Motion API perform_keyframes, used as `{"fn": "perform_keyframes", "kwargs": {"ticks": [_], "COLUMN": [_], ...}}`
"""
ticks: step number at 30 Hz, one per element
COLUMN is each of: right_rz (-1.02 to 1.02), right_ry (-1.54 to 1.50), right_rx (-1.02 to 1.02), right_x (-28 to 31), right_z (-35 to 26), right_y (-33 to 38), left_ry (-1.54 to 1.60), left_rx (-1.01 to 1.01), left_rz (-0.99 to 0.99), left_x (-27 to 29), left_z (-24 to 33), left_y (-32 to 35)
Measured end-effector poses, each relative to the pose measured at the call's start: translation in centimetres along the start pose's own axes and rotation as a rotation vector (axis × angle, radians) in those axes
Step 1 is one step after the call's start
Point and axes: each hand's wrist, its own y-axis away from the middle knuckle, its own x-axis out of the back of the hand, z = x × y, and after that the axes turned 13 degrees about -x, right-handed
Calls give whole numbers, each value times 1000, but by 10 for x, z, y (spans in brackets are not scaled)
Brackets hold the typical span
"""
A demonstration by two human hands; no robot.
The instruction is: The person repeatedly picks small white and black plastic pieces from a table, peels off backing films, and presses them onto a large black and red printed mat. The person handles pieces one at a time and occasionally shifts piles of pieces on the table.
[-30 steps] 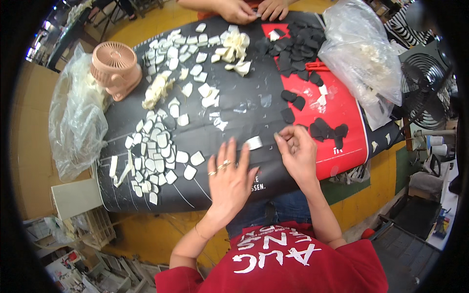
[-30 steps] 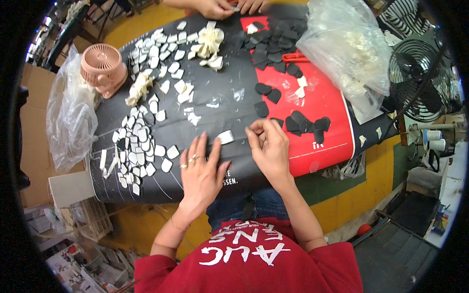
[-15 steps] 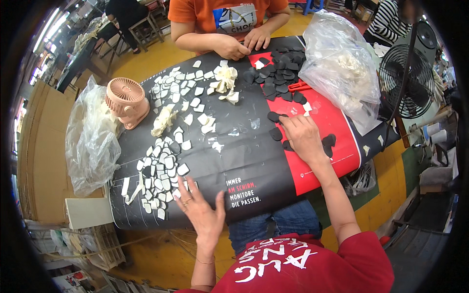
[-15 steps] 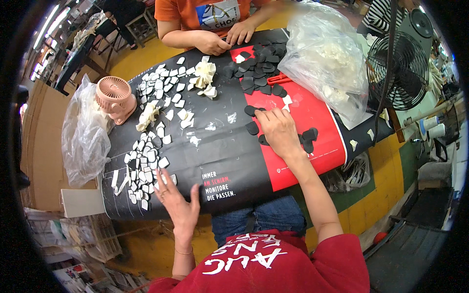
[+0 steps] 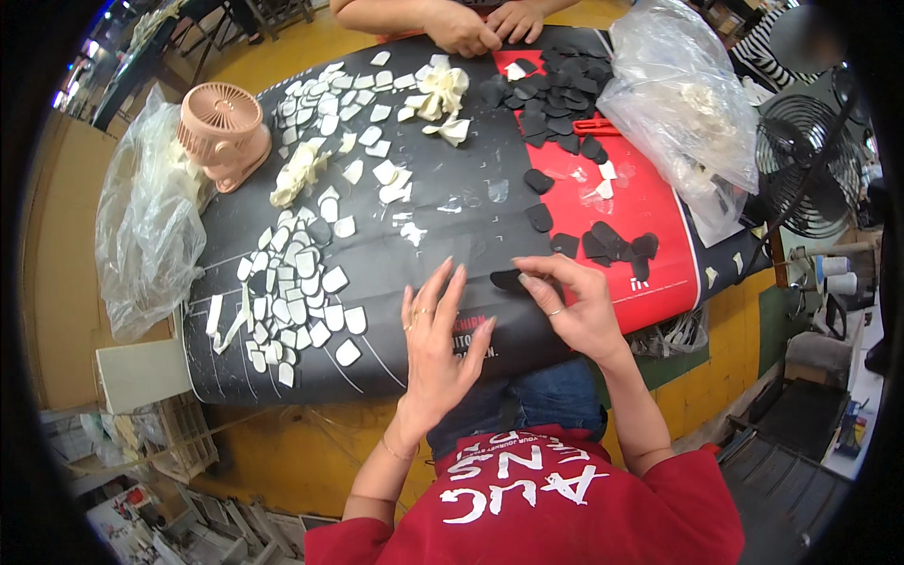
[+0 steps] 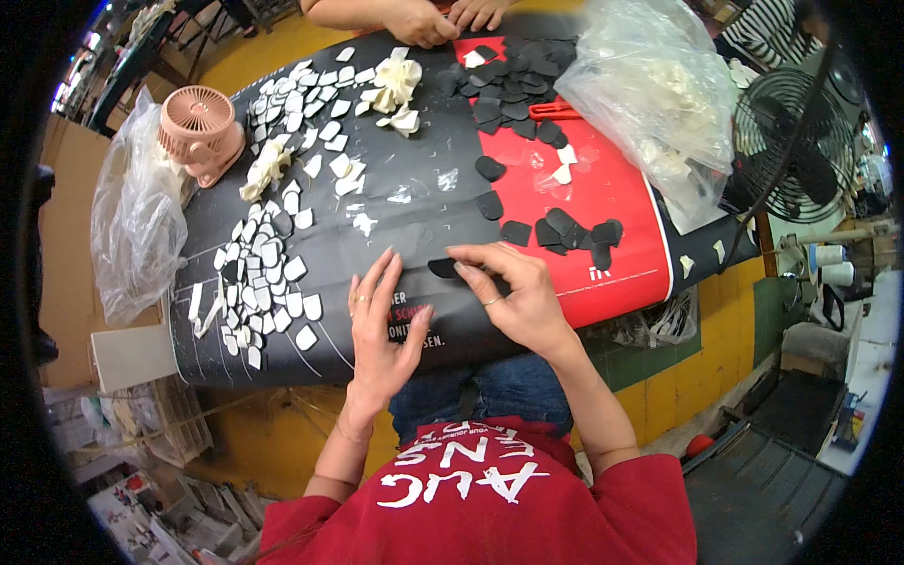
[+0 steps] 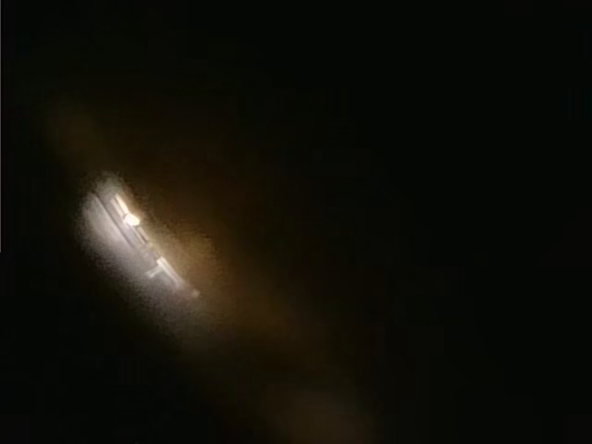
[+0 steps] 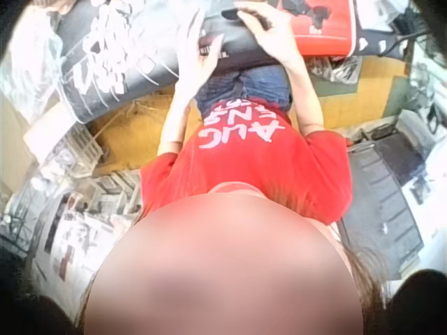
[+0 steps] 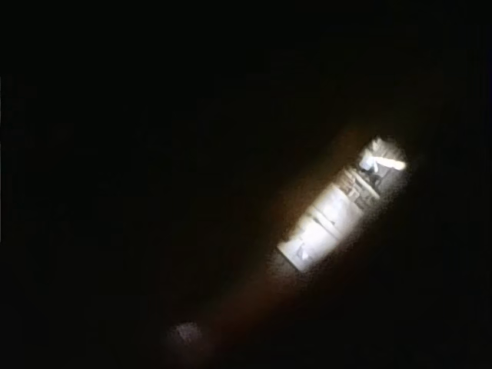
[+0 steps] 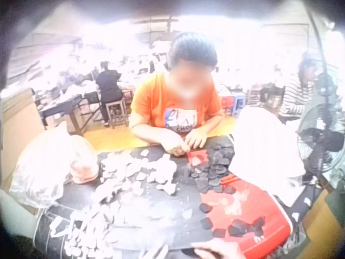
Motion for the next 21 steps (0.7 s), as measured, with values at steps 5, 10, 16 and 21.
{"fn": "perform_keyframes", "kwargs": {"ticks": [5,10,16,21], "right_rz": [-48,49,83,83], "right_ry": [542,532,678,666], "right_rx": [355,284,279,294], "right_x": [-6,4,-11,-14], "right_z": [1,10,9,10], "right_y": [-11,-3,-2,-8], "left_ry": [-192,-231,-234,-48], "left_rx": [-129,-123,-94,-66], "left_rz": [-188,-261,-295,-156], "left_x": [-3,-7,-14,8], "left_z": [-12,-12,-2,-11], "left_y": [-11,-4,-5,-11]}}
